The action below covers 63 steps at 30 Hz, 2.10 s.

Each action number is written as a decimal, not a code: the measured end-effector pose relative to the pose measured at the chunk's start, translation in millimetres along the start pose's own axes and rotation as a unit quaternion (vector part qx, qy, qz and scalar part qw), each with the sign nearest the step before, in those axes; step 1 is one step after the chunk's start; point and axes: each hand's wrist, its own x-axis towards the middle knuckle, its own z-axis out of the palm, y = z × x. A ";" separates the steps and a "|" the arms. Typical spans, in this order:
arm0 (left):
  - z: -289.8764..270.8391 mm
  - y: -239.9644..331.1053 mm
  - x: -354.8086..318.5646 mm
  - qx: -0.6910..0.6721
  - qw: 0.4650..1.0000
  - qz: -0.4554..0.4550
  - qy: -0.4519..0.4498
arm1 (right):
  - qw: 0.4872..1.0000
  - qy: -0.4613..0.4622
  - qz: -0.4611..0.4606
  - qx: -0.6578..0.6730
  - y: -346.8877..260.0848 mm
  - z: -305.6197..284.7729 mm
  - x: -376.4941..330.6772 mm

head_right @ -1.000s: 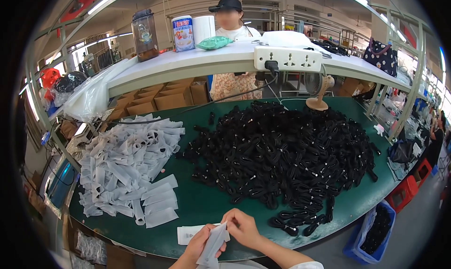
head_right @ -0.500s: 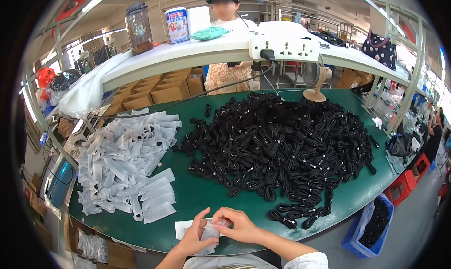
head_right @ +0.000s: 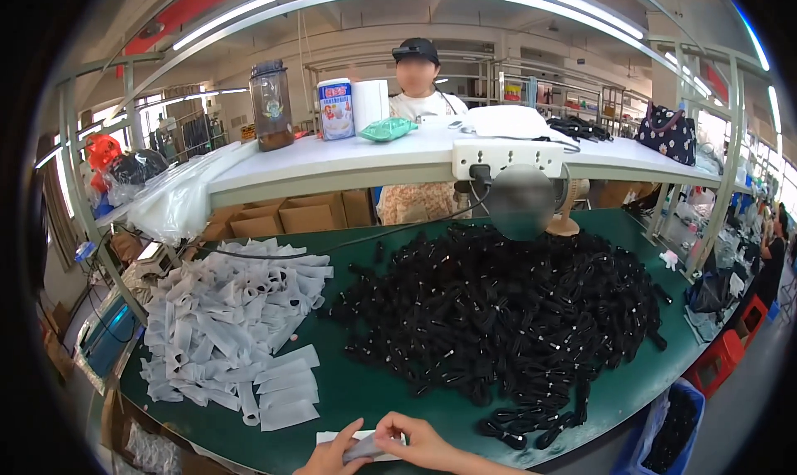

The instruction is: Packaging small black plastic components into white bags at a factory workstation.

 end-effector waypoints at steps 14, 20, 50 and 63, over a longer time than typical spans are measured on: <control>-17.6 -5.6 0.0 0.194 0.970 0.139 0.051 | 0.950 -0.024 0.020 0.312 24.1 -6.8 10.9; -21.0 -10.2 1.9 0.225 0.933 0.247 0.134 | 0.983 0.048 0.094 0.153 1.1 5.1 4.1; -114.5 -149.4 -2.3 0.408 0.907 -0.071 0.077 | 0.851 0.035 -0.265 -0.452 139.5 111.8 260.7; -124.1 -198.2 95.0 0.330 0.944 0.001 -0.019 | 0.817 -0.101 -0.116 -0.556 143.4 26.3 328.0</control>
